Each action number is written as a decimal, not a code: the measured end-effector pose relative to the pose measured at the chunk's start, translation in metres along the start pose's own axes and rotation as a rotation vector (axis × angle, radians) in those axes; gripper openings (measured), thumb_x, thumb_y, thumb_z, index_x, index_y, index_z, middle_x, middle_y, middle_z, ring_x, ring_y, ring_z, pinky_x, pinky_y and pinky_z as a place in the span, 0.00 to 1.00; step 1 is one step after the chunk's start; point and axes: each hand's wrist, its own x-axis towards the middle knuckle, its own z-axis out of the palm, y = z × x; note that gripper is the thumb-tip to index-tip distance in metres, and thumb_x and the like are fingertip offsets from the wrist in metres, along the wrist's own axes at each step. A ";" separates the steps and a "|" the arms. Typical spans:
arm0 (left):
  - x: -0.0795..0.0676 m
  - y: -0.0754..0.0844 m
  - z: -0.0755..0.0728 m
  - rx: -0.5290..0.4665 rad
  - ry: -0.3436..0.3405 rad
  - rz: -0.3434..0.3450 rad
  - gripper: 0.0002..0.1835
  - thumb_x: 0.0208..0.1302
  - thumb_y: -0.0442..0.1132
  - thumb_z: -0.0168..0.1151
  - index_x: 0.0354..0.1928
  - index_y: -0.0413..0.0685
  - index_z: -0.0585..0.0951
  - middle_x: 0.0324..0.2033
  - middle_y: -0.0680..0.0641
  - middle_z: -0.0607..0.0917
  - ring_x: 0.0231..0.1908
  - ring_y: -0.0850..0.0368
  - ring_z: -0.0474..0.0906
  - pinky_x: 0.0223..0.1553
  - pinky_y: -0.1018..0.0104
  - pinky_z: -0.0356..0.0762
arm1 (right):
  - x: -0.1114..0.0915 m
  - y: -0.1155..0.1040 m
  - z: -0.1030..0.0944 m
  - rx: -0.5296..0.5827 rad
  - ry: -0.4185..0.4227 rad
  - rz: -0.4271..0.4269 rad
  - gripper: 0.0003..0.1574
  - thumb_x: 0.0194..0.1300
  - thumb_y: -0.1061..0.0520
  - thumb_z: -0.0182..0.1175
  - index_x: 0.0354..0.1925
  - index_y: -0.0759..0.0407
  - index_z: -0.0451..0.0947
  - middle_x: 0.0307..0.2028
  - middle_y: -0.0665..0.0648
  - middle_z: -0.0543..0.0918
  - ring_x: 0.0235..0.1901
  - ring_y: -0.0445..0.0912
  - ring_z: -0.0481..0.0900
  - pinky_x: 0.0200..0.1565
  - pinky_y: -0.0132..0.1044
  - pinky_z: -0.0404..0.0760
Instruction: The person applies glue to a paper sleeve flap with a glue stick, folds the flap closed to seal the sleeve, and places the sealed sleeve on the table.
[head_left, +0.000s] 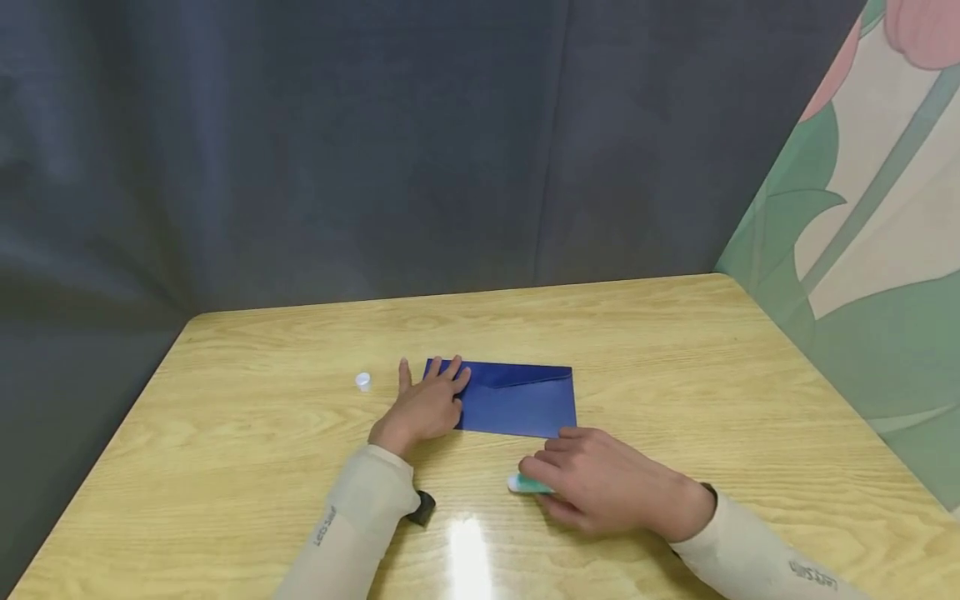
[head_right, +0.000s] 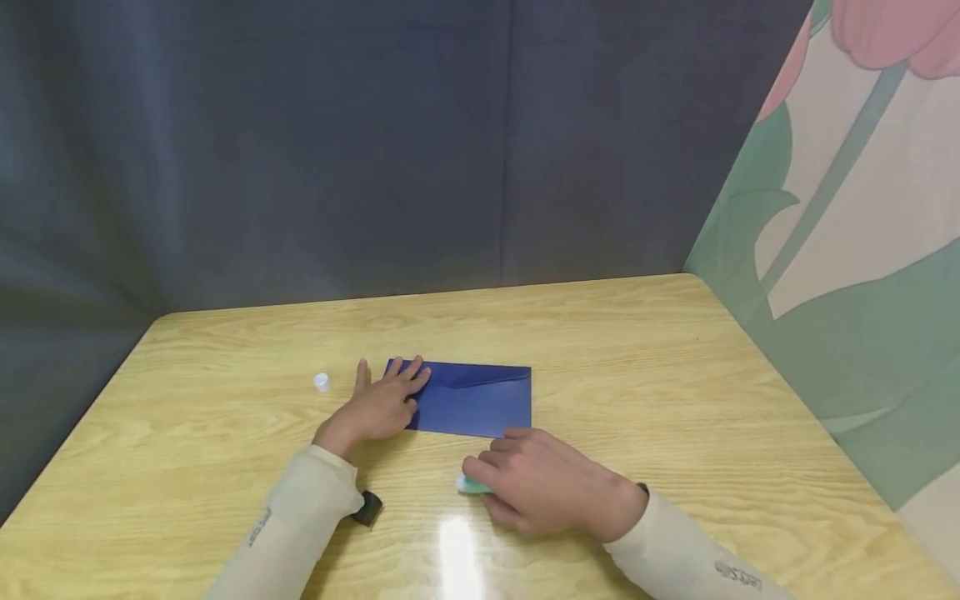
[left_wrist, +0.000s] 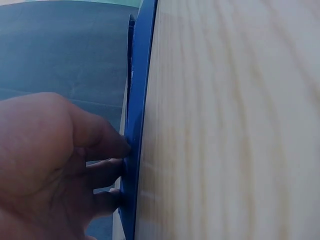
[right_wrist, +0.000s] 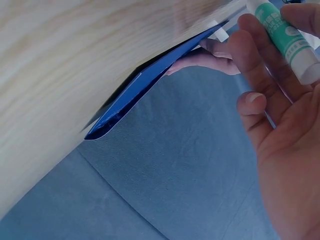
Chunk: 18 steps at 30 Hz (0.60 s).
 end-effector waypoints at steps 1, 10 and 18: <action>0.000 0.000 0.000 -0.003 -0.005 0.000 0.28 0.77 0.40 0.42 0.77 0.53 0.59 0.79 0.50 0.49 0.79 0.46 0.39 0.73 0.33 0.20 | 0.000 0.000 0.000 -0.001 0.000 0.002 0.13 0.57 0.53 0.66 0.36 0.47 0.70 0.22 0.37 0.68 0.22 0.33 0.61 0.29 0.26 0.63; -0.002 0.007 0.006 -0.002 -0.014 -0.005 0.30 0.77 0.45 0.43 0.78 0.47 0.56 0.79 0.47 0.47 0.80 0.45 0.36 0.72 0.34 0.18 | -0.003 0.001 0.003 0.000 -0.004 0.001 0.14 0.56 0.53 0.67 0.35 0.47 0.70 0.22 0.37 0.69 0.22 0.33 0.63 0.29 0.27 0.64; -0.002 0.026 0.005 0.022 0.044 0.041 0.30 0.78 0.48 0.45 0.78 0.52 0.57 0.79 0.47 0.48 0.80 0.47 0.38 0.78 0.44 0.35 | -0.001 0.004 0.000 -0.004 0.004 0.004 0.15 0.56 0.53 0.67 0.35 0.48 0.69 0.22 0.37 0.69 0.22 0.33 0.64 0.29 0.27 0.66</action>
